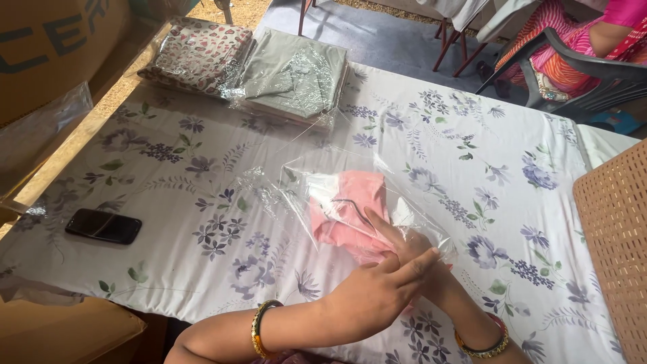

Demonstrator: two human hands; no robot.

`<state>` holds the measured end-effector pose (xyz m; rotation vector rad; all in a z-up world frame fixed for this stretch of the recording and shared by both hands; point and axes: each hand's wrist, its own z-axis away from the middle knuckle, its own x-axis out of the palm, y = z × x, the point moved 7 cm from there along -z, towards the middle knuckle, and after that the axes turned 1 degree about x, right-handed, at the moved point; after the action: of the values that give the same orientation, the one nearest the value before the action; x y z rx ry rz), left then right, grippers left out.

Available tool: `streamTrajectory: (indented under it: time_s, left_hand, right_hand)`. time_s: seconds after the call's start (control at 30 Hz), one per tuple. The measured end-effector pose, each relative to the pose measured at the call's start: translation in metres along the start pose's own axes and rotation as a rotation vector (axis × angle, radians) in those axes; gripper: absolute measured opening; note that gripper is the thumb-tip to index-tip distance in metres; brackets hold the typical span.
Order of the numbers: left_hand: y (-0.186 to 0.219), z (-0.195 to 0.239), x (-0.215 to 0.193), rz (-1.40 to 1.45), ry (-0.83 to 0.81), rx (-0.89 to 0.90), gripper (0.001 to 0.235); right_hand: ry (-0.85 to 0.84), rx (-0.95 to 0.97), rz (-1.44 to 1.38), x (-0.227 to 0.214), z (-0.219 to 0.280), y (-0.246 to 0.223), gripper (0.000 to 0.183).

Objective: Folding a pink garment and placing it into a plastic bag on a table.

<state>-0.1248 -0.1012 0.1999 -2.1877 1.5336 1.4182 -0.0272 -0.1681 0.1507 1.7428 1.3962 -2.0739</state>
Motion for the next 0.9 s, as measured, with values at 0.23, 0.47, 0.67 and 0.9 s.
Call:
streamTrajectory:
  time_s: [0.23, 0.47, 0.67, 0.9]
  left_hand:
    - [-0.016, -0.003, 0.000, 0.013, -0.173, -0.156, 0.066]
    - [-0.022, -0.003, 0.014, 0.084, -0.055, -0.082, 0.072]
    - [-0.031, -0.006, 0.006, 0.076, -0.012, -0.126, 0.081]
    - [-0.051, 0.008, 0.019, 0.038, -0.022, -0.282, 0.054]
  right_hand:
    - [-0.122, -0.461, 0.069, 0.029, 0.009, 0.059, 0.131]
    - [-0.076, -0.199, -0.141, 0.012, -0.022, -0.006, 0.078]
    - [-0.089, -0.074, -0.039, 0.023, -0.047, 0.019, 0.081]
    - [-0.147, 0.071, -0.397, 0.020, -0.038, 0.069, 0.072]
